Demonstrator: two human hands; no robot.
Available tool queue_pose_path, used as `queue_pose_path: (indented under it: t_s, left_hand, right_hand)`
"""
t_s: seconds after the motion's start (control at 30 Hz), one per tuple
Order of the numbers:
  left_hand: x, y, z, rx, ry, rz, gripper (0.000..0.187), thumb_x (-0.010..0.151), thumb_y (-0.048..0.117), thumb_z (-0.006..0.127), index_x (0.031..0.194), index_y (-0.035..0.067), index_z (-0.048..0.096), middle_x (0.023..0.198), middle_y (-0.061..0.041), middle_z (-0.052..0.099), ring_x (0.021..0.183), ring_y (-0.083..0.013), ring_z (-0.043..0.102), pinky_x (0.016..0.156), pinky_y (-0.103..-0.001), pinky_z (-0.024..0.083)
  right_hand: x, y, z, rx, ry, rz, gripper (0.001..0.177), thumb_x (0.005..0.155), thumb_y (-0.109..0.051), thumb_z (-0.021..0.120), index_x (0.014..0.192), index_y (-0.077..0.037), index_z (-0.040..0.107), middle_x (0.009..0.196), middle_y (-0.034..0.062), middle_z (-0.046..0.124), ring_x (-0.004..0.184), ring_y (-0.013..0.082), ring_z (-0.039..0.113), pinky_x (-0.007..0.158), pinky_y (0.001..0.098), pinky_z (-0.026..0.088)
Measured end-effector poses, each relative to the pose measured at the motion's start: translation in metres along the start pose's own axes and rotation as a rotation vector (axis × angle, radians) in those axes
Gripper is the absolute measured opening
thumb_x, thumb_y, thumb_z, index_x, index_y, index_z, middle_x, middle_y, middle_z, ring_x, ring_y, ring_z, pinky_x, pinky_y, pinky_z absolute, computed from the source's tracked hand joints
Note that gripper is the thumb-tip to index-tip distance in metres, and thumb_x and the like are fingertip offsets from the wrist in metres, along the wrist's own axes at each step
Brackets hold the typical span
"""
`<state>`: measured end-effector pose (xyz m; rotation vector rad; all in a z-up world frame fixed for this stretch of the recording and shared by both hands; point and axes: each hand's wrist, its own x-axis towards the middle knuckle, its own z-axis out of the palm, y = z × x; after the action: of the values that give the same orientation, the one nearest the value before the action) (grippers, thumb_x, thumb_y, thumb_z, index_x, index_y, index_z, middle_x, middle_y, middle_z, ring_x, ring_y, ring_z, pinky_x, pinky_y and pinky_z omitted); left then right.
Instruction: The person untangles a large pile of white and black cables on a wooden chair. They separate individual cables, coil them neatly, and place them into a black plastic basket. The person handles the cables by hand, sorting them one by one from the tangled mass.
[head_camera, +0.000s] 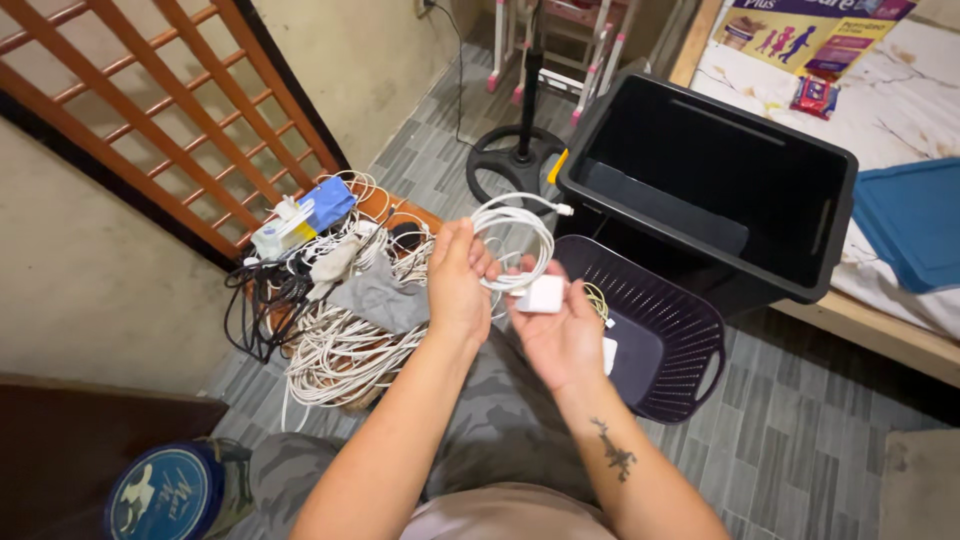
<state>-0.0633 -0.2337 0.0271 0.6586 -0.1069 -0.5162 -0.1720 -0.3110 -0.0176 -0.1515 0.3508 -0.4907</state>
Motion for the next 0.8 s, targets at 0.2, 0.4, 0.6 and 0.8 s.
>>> queue_pose_path:
  t_s: [0.2,0.4,0.6,0.8]
  left_hand:
    - [-0.006,-0.017,-0.004,0.088,0.017,-0.041,0.013,0.105,0.019,0.050,0.094,0.011,0.051,0.070,0.004,0.038,0.062,-0.0091,0.039,0.061,-0.028,0.043]
    - [-0.003,-0.020,-0.012,0.180,-0.014,0.062,0.012,0.106,0.016,0.051,0.095,0.010,0.052,0.072,0.003,0.041,0.064,-0.0082,0.041,0.061,-0.027,0.041]
    - [-0.010,0.005,-0.004,0.420,-0.064,0.070,0.014,0.105,0.019,0.051,0.096,0.009,0.056,0.070,0.006,0.043,0.059,-0.0046,0.037,0.053,-0.024,0.033]
    - [-0.021,0.035,0.008,1.013,-0.185,0.309,0.020,0.106,0.020,0.055,0.095,0.004,0.060,0.075,-0.001,0.058,0.070,-0.0092,0.053,0.061,-0.028,0.045]
  right_hand:
    - [-0.010,-0.018,0.017,-0.380,-0.165,-0.413,0.054,0.102,-0.038,0.050,0.149,-0.019,0.030,0.138,0.0131,0.050,0.105,0.0340,0.064,0.088,0.0502,0.054]
    - [-0.016,-0.013,0.025,-0.833,-0.244,-0.661,0.090,0.092,-0.015,0.072,0.162,-0.017,0.015,0.156,0.0095,0.033,0.111,0.0182,0.059,0.088,0.0332,0.056]
    - [-0.011,-0.014,0.021,-1.184,-0.246,-0.696,0.079,0.096,-0.016,0.073,0.163,-0.008,0.032,0.164,0.0153,0.036,0.135,0.0214,0.051,0.111,0.0325,0.045]
    - [-0.018,-0.012,0.054,-1.392,-0.375,-0.912,0.057,0.098,-0.008,0.067,0.150,-0.003,0.046,0.141,0.0112,0.059,0.120,0.0186,0.061,0.102,0.0292,0.049]
